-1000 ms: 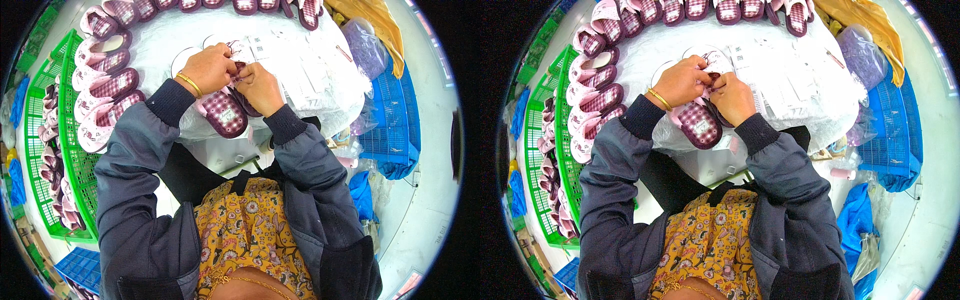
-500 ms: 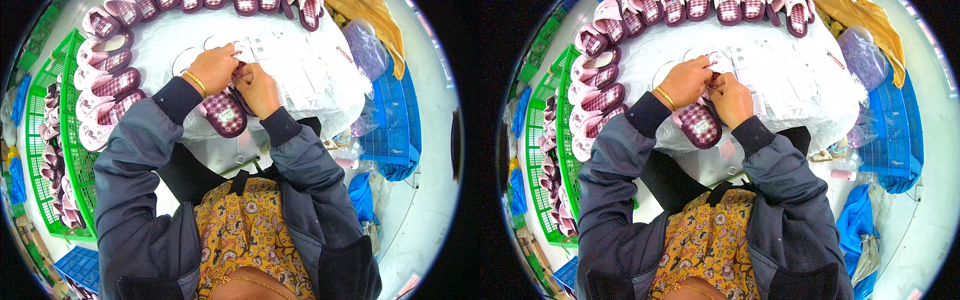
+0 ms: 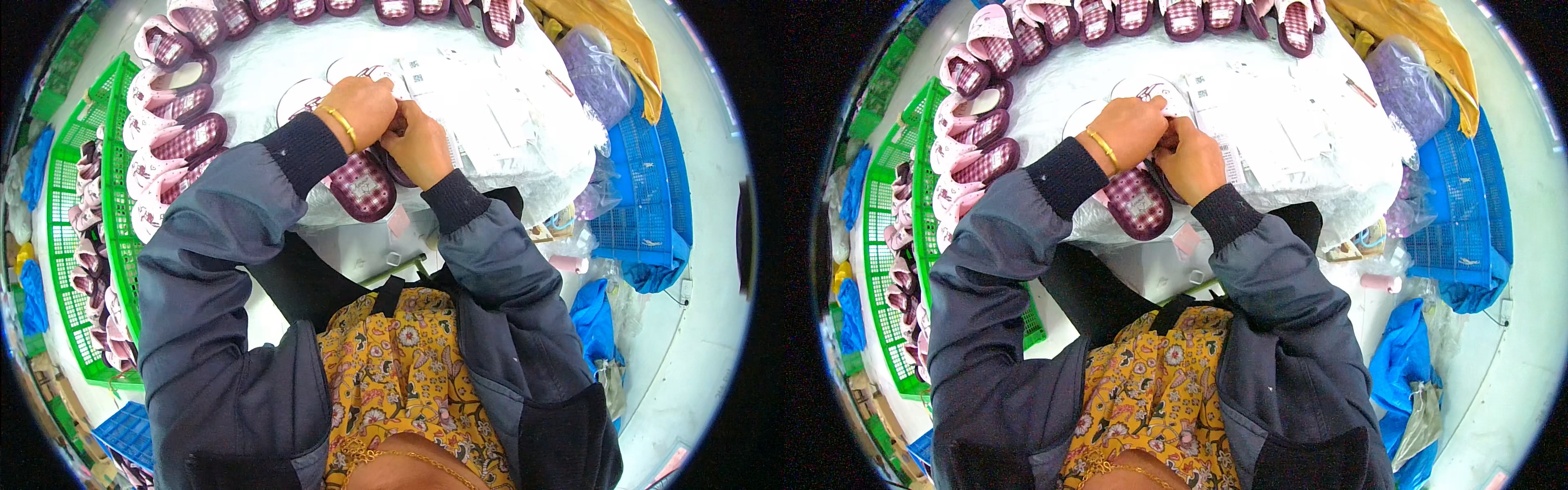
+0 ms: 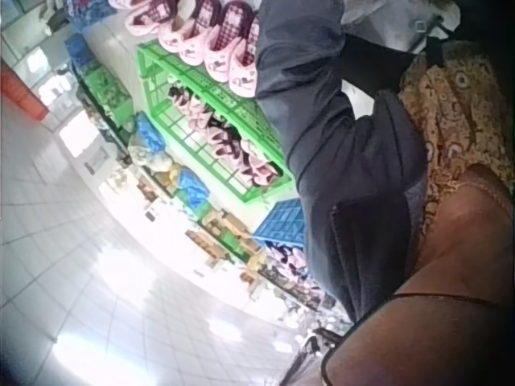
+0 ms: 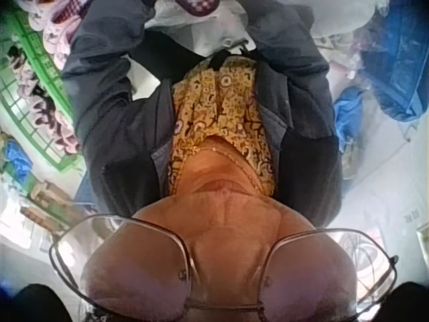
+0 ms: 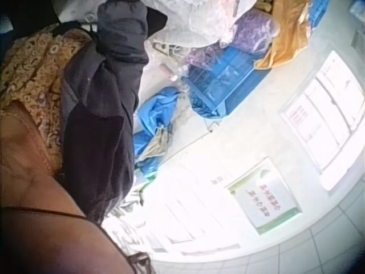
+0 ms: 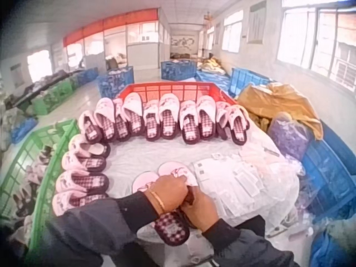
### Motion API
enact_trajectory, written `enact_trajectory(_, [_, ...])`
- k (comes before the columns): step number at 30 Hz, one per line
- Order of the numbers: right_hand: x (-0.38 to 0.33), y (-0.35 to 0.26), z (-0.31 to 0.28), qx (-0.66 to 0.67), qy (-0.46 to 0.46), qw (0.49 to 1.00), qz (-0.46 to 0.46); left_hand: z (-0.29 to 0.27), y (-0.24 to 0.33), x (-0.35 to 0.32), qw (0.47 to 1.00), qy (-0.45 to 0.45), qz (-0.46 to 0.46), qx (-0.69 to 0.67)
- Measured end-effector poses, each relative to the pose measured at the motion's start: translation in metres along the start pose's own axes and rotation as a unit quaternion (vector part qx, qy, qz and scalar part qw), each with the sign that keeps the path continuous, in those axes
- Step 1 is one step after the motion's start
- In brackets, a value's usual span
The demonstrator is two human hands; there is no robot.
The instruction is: The person repeatedly picks small white labels from a pile, peels off the backing, and sticks them onto the insoles of pink and purple checkered slippers. They then place the labeled slippers into a green plastic crate. The process is repeated for multiple pairs of slippers.
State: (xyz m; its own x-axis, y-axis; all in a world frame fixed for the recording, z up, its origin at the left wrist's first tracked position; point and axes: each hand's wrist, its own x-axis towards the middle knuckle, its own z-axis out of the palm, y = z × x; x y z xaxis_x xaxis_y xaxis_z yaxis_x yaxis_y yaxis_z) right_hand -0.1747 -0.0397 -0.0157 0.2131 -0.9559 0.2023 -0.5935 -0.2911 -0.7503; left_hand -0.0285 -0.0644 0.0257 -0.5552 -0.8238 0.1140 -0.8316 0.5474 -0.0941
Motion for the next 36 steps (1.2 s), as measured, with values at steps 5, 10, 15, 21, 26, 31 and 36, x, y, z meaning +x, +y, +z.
enact_trajectory(5, [0.001,0.007,0.004,0.065,-0.020,0.998,0.011,-0.006,-0.018,-0.027,0.991,0.087,0.033,-0.097])
enact_trajectory(10, [-0.008,0.001,0.003,0.301,-0.030,0.953,0.031,-0.019,-0.013,-0.039,0.968,0.200,0.054,-0.143])
enact_trajectory(15, [-0.011,0.000,-0.006,0.330,-0.055,0.942,0.017,-0.026,-0.007,-0.050,0.960,0.232,0.049,-0.148])
enact_trajectory(21, [-0.012,-0.001,-0.013,0.426,-0.117,0.896,0.047,-0.024,-0.005,-0.069,0.933,0.311,-0.015,-0.184])
enact_trajectory(26, [-0.034,-0.023,-0.009,0.265,-0.105,0.958,0.003,-0.006,0.003,-0.094,0.955,0.240,-0.069,-0.160])
enact_trajectory(31, [-0.038,-0.035,0.003,0.086,-0.051,0.994,-0.042,0.024,0.001,-0.094,0.949,0.219,-0.098,-0.207])
enact_trajectory(36, [-0.032,-0.029,0.012,-0.023,-0.013,0.996,-0.089,0.027,0.000,-0.092,0.948,0.198,-0.111,-0.222])
